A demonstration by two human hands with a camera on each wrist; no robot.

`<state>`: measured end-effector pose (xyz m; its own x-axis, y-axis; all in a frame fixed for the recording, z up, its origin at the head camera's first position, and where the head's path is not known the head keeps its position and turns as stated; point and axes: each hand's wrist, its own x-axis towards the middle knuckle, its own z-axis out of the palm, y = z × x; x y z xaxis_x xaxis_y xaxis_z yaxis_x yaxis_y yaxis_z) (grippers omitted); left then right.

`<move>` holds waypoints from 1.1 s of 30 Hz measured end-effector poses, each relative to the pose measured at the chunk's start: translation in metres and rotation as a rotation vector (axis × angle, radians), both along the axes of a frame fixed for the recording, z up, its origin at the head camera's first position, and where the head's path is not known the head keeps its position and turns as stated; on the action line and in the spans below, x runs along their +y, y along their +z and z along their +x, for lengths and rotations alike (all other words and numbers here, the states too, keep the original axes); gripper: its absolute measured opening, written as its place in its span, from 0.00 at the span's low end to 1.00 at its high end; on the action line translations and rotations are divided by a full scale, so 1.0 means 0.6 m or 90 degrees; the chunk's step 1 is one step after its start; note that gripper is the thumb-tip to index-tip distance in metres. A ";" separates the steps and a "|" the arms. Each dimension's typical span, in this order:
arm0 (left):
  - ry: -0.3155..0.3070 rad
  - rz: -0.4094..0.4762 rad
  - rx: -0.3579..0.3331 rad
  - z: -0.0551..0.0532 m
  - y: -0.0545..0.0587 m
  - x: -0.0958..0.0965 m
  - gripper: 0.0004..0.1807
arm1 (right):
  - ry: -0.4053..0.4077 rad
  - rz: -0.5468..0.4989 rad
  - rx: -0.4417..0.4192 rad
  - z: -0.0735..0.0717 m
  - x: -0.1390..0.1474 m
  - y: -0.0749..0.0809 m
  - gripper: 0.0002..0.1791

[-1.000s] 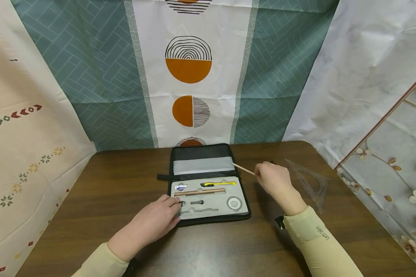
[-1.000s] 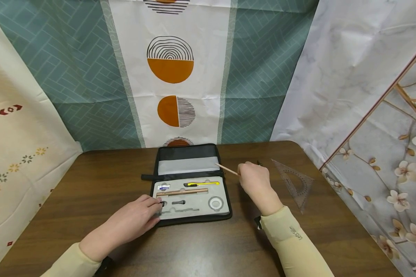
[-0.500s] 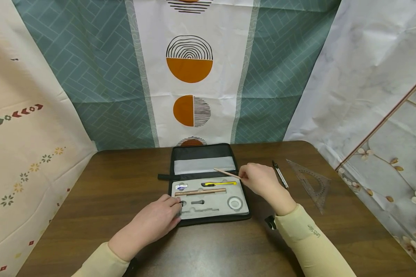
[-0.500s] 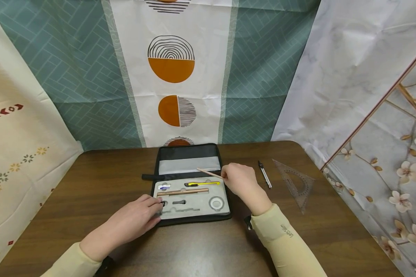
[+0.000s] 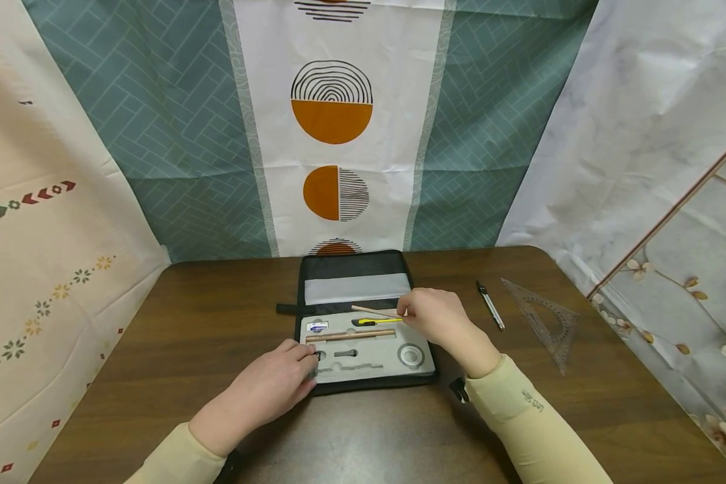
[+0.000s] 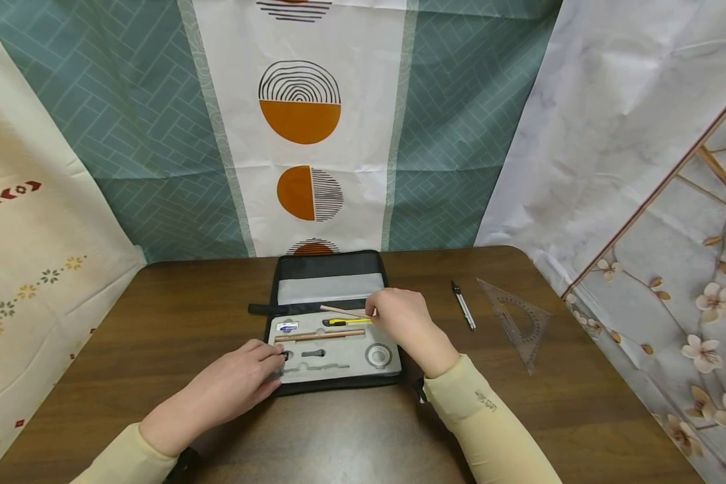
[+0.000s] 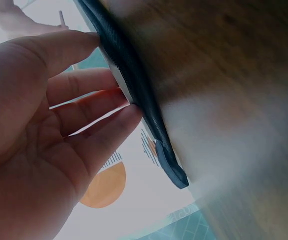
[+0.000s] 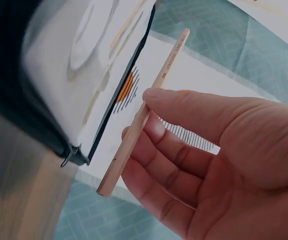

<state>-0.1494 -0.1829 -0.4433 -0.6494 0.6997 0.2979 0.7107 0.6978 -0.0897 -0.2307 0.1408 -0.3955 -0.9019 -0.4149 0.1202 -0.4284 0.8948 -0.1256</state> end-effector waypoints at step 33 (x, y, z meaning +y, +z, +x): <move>0.005 -0.003 -0.008 0.001 0.003 -0.001 0.16 | 0.117 0.024 0.062 0.008 -0.098 -0.041 0.07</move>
<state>-0.1489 -0.1833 -0.4417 -0.6586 0.6958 0.2865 0.7059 0.7032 -0.0849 -0.2257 0.0817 -0.4200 -0.7959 -0.5768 0.1839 -0.5929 0.8041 -0.0440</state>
